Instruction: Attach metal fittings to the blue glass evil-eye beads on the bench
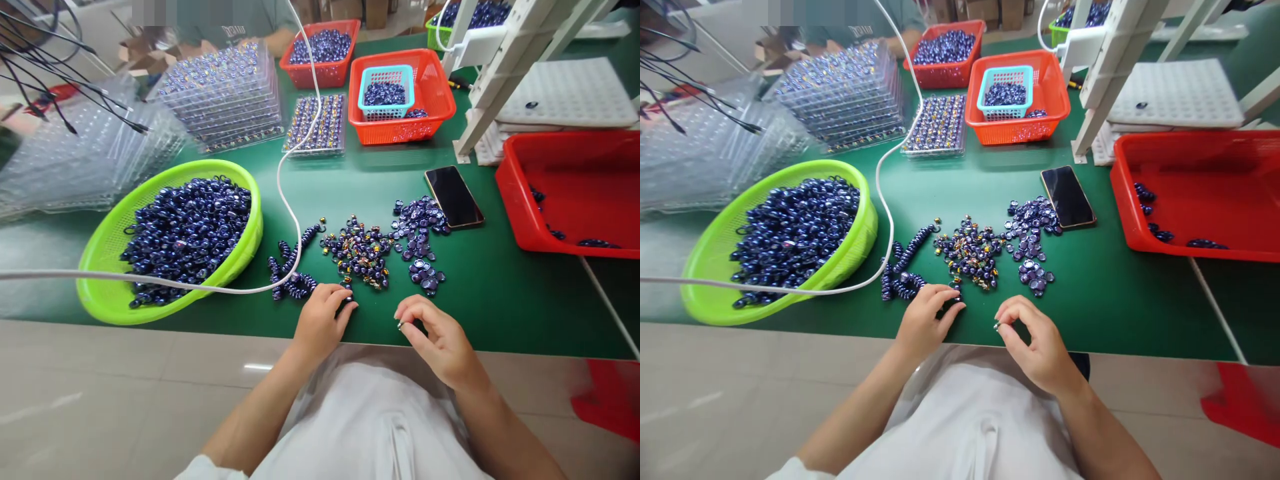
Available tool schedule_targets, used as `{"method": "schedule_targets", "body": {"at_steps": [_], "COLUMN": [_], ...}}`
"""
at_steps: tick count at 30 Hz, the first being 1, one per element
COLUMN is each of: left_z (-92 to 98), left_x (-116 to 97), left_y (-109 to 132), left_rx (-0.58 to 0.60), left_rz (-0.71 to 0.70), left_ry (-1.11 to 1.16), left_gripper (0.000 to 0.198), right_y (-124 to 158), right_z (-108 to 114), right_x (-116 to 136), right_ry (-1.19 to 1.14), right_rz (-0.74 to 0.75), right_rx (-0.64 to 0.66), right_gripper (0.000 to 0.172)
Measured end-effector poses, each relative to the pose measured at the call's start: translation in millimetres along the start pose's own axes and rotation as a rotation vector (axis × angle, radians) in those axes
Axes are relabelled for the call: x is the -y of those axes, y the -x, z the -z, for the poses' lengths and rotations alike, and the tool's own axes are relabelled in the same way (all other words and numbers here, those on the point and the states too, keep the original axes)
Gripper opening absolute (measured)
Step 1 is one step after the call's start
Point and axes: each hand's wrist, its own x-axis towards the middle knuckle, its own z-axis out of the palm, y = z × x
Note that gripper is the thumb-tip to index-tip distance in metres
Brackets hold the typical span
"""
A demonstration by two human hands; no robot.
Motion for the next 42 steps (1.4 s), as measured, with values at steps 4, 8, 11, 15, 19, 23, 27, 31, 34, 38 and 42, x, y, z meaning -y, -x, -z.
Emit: {"method": "schedule_targets", "body": {"at_steps": [4, 8, 11, 15, 19, 23, 27, 31, 34, 38, 42], "left_z": [-3.0, -0.6, 0.5, -3.5, -12.3, -18.7, -19.6, -17.0, -15.0, -13.9, -13.8], "left_x": [-1, 1, -2, -18, -35, -41, -43, -46, -48, -49, -47], "left_y": [-4, -7, -6, -5, -7, -12, -16, -22, -26, -27, -24], "left_rx": [0.044, 0.027, -0.015, 0.011, 0.084, 0.081, 0.116, 0.173, 0.151, 0.168, 0.21], "left_rz": [-0.012, -0.034, -0.014, 0.109, 0.257, 0.325, 0.406, 0.521, 0.582, 0.612, 0.567], "left_ry": [-0.055, -0.037, 0.053, 0.31, 0.528, 0.603, 0.734, 0.947, 1.003, 1.06, 1.061], "left_gripper": [0.009, 0.012, 0.012, 0.012, 0.012, 0.014, 0.018, 0.02, 0.019, 0.021, 0.019], "right_y": [-2, -2, -1, -2, -7, -9, -8, -7, -6, -5, -6], "right_z": [-7, -7, -6, -11, -17, -17, -13, -13, -13, -10, -6], "right_x": [3, 3, 3, 7, 12, 13, 11, 10, 10, 10, 11], "right_ry": [0.02, 0.035, 0.073, 0.166, 0.235, 0.296, 0.341, 0.332, 0.302, 0.24, 0.11], "right_rz": [0.022, 0.012, 0.027, 0.156, 0.316, 0.326, 0.324, 0.316, 0.331, 0.321, 0.178], "right_rx": [-0.001, -0.007, -0.032, -0.069, -0.046, -0.049, -0.071, -0.104, -0.102, -0.092, -0.125], "right_gripper": [0.008, 0.009, 0.01, 0.012, 0.018, 0.019, 0.019, 0.02, 0.022, 0.021, 0.014]}}
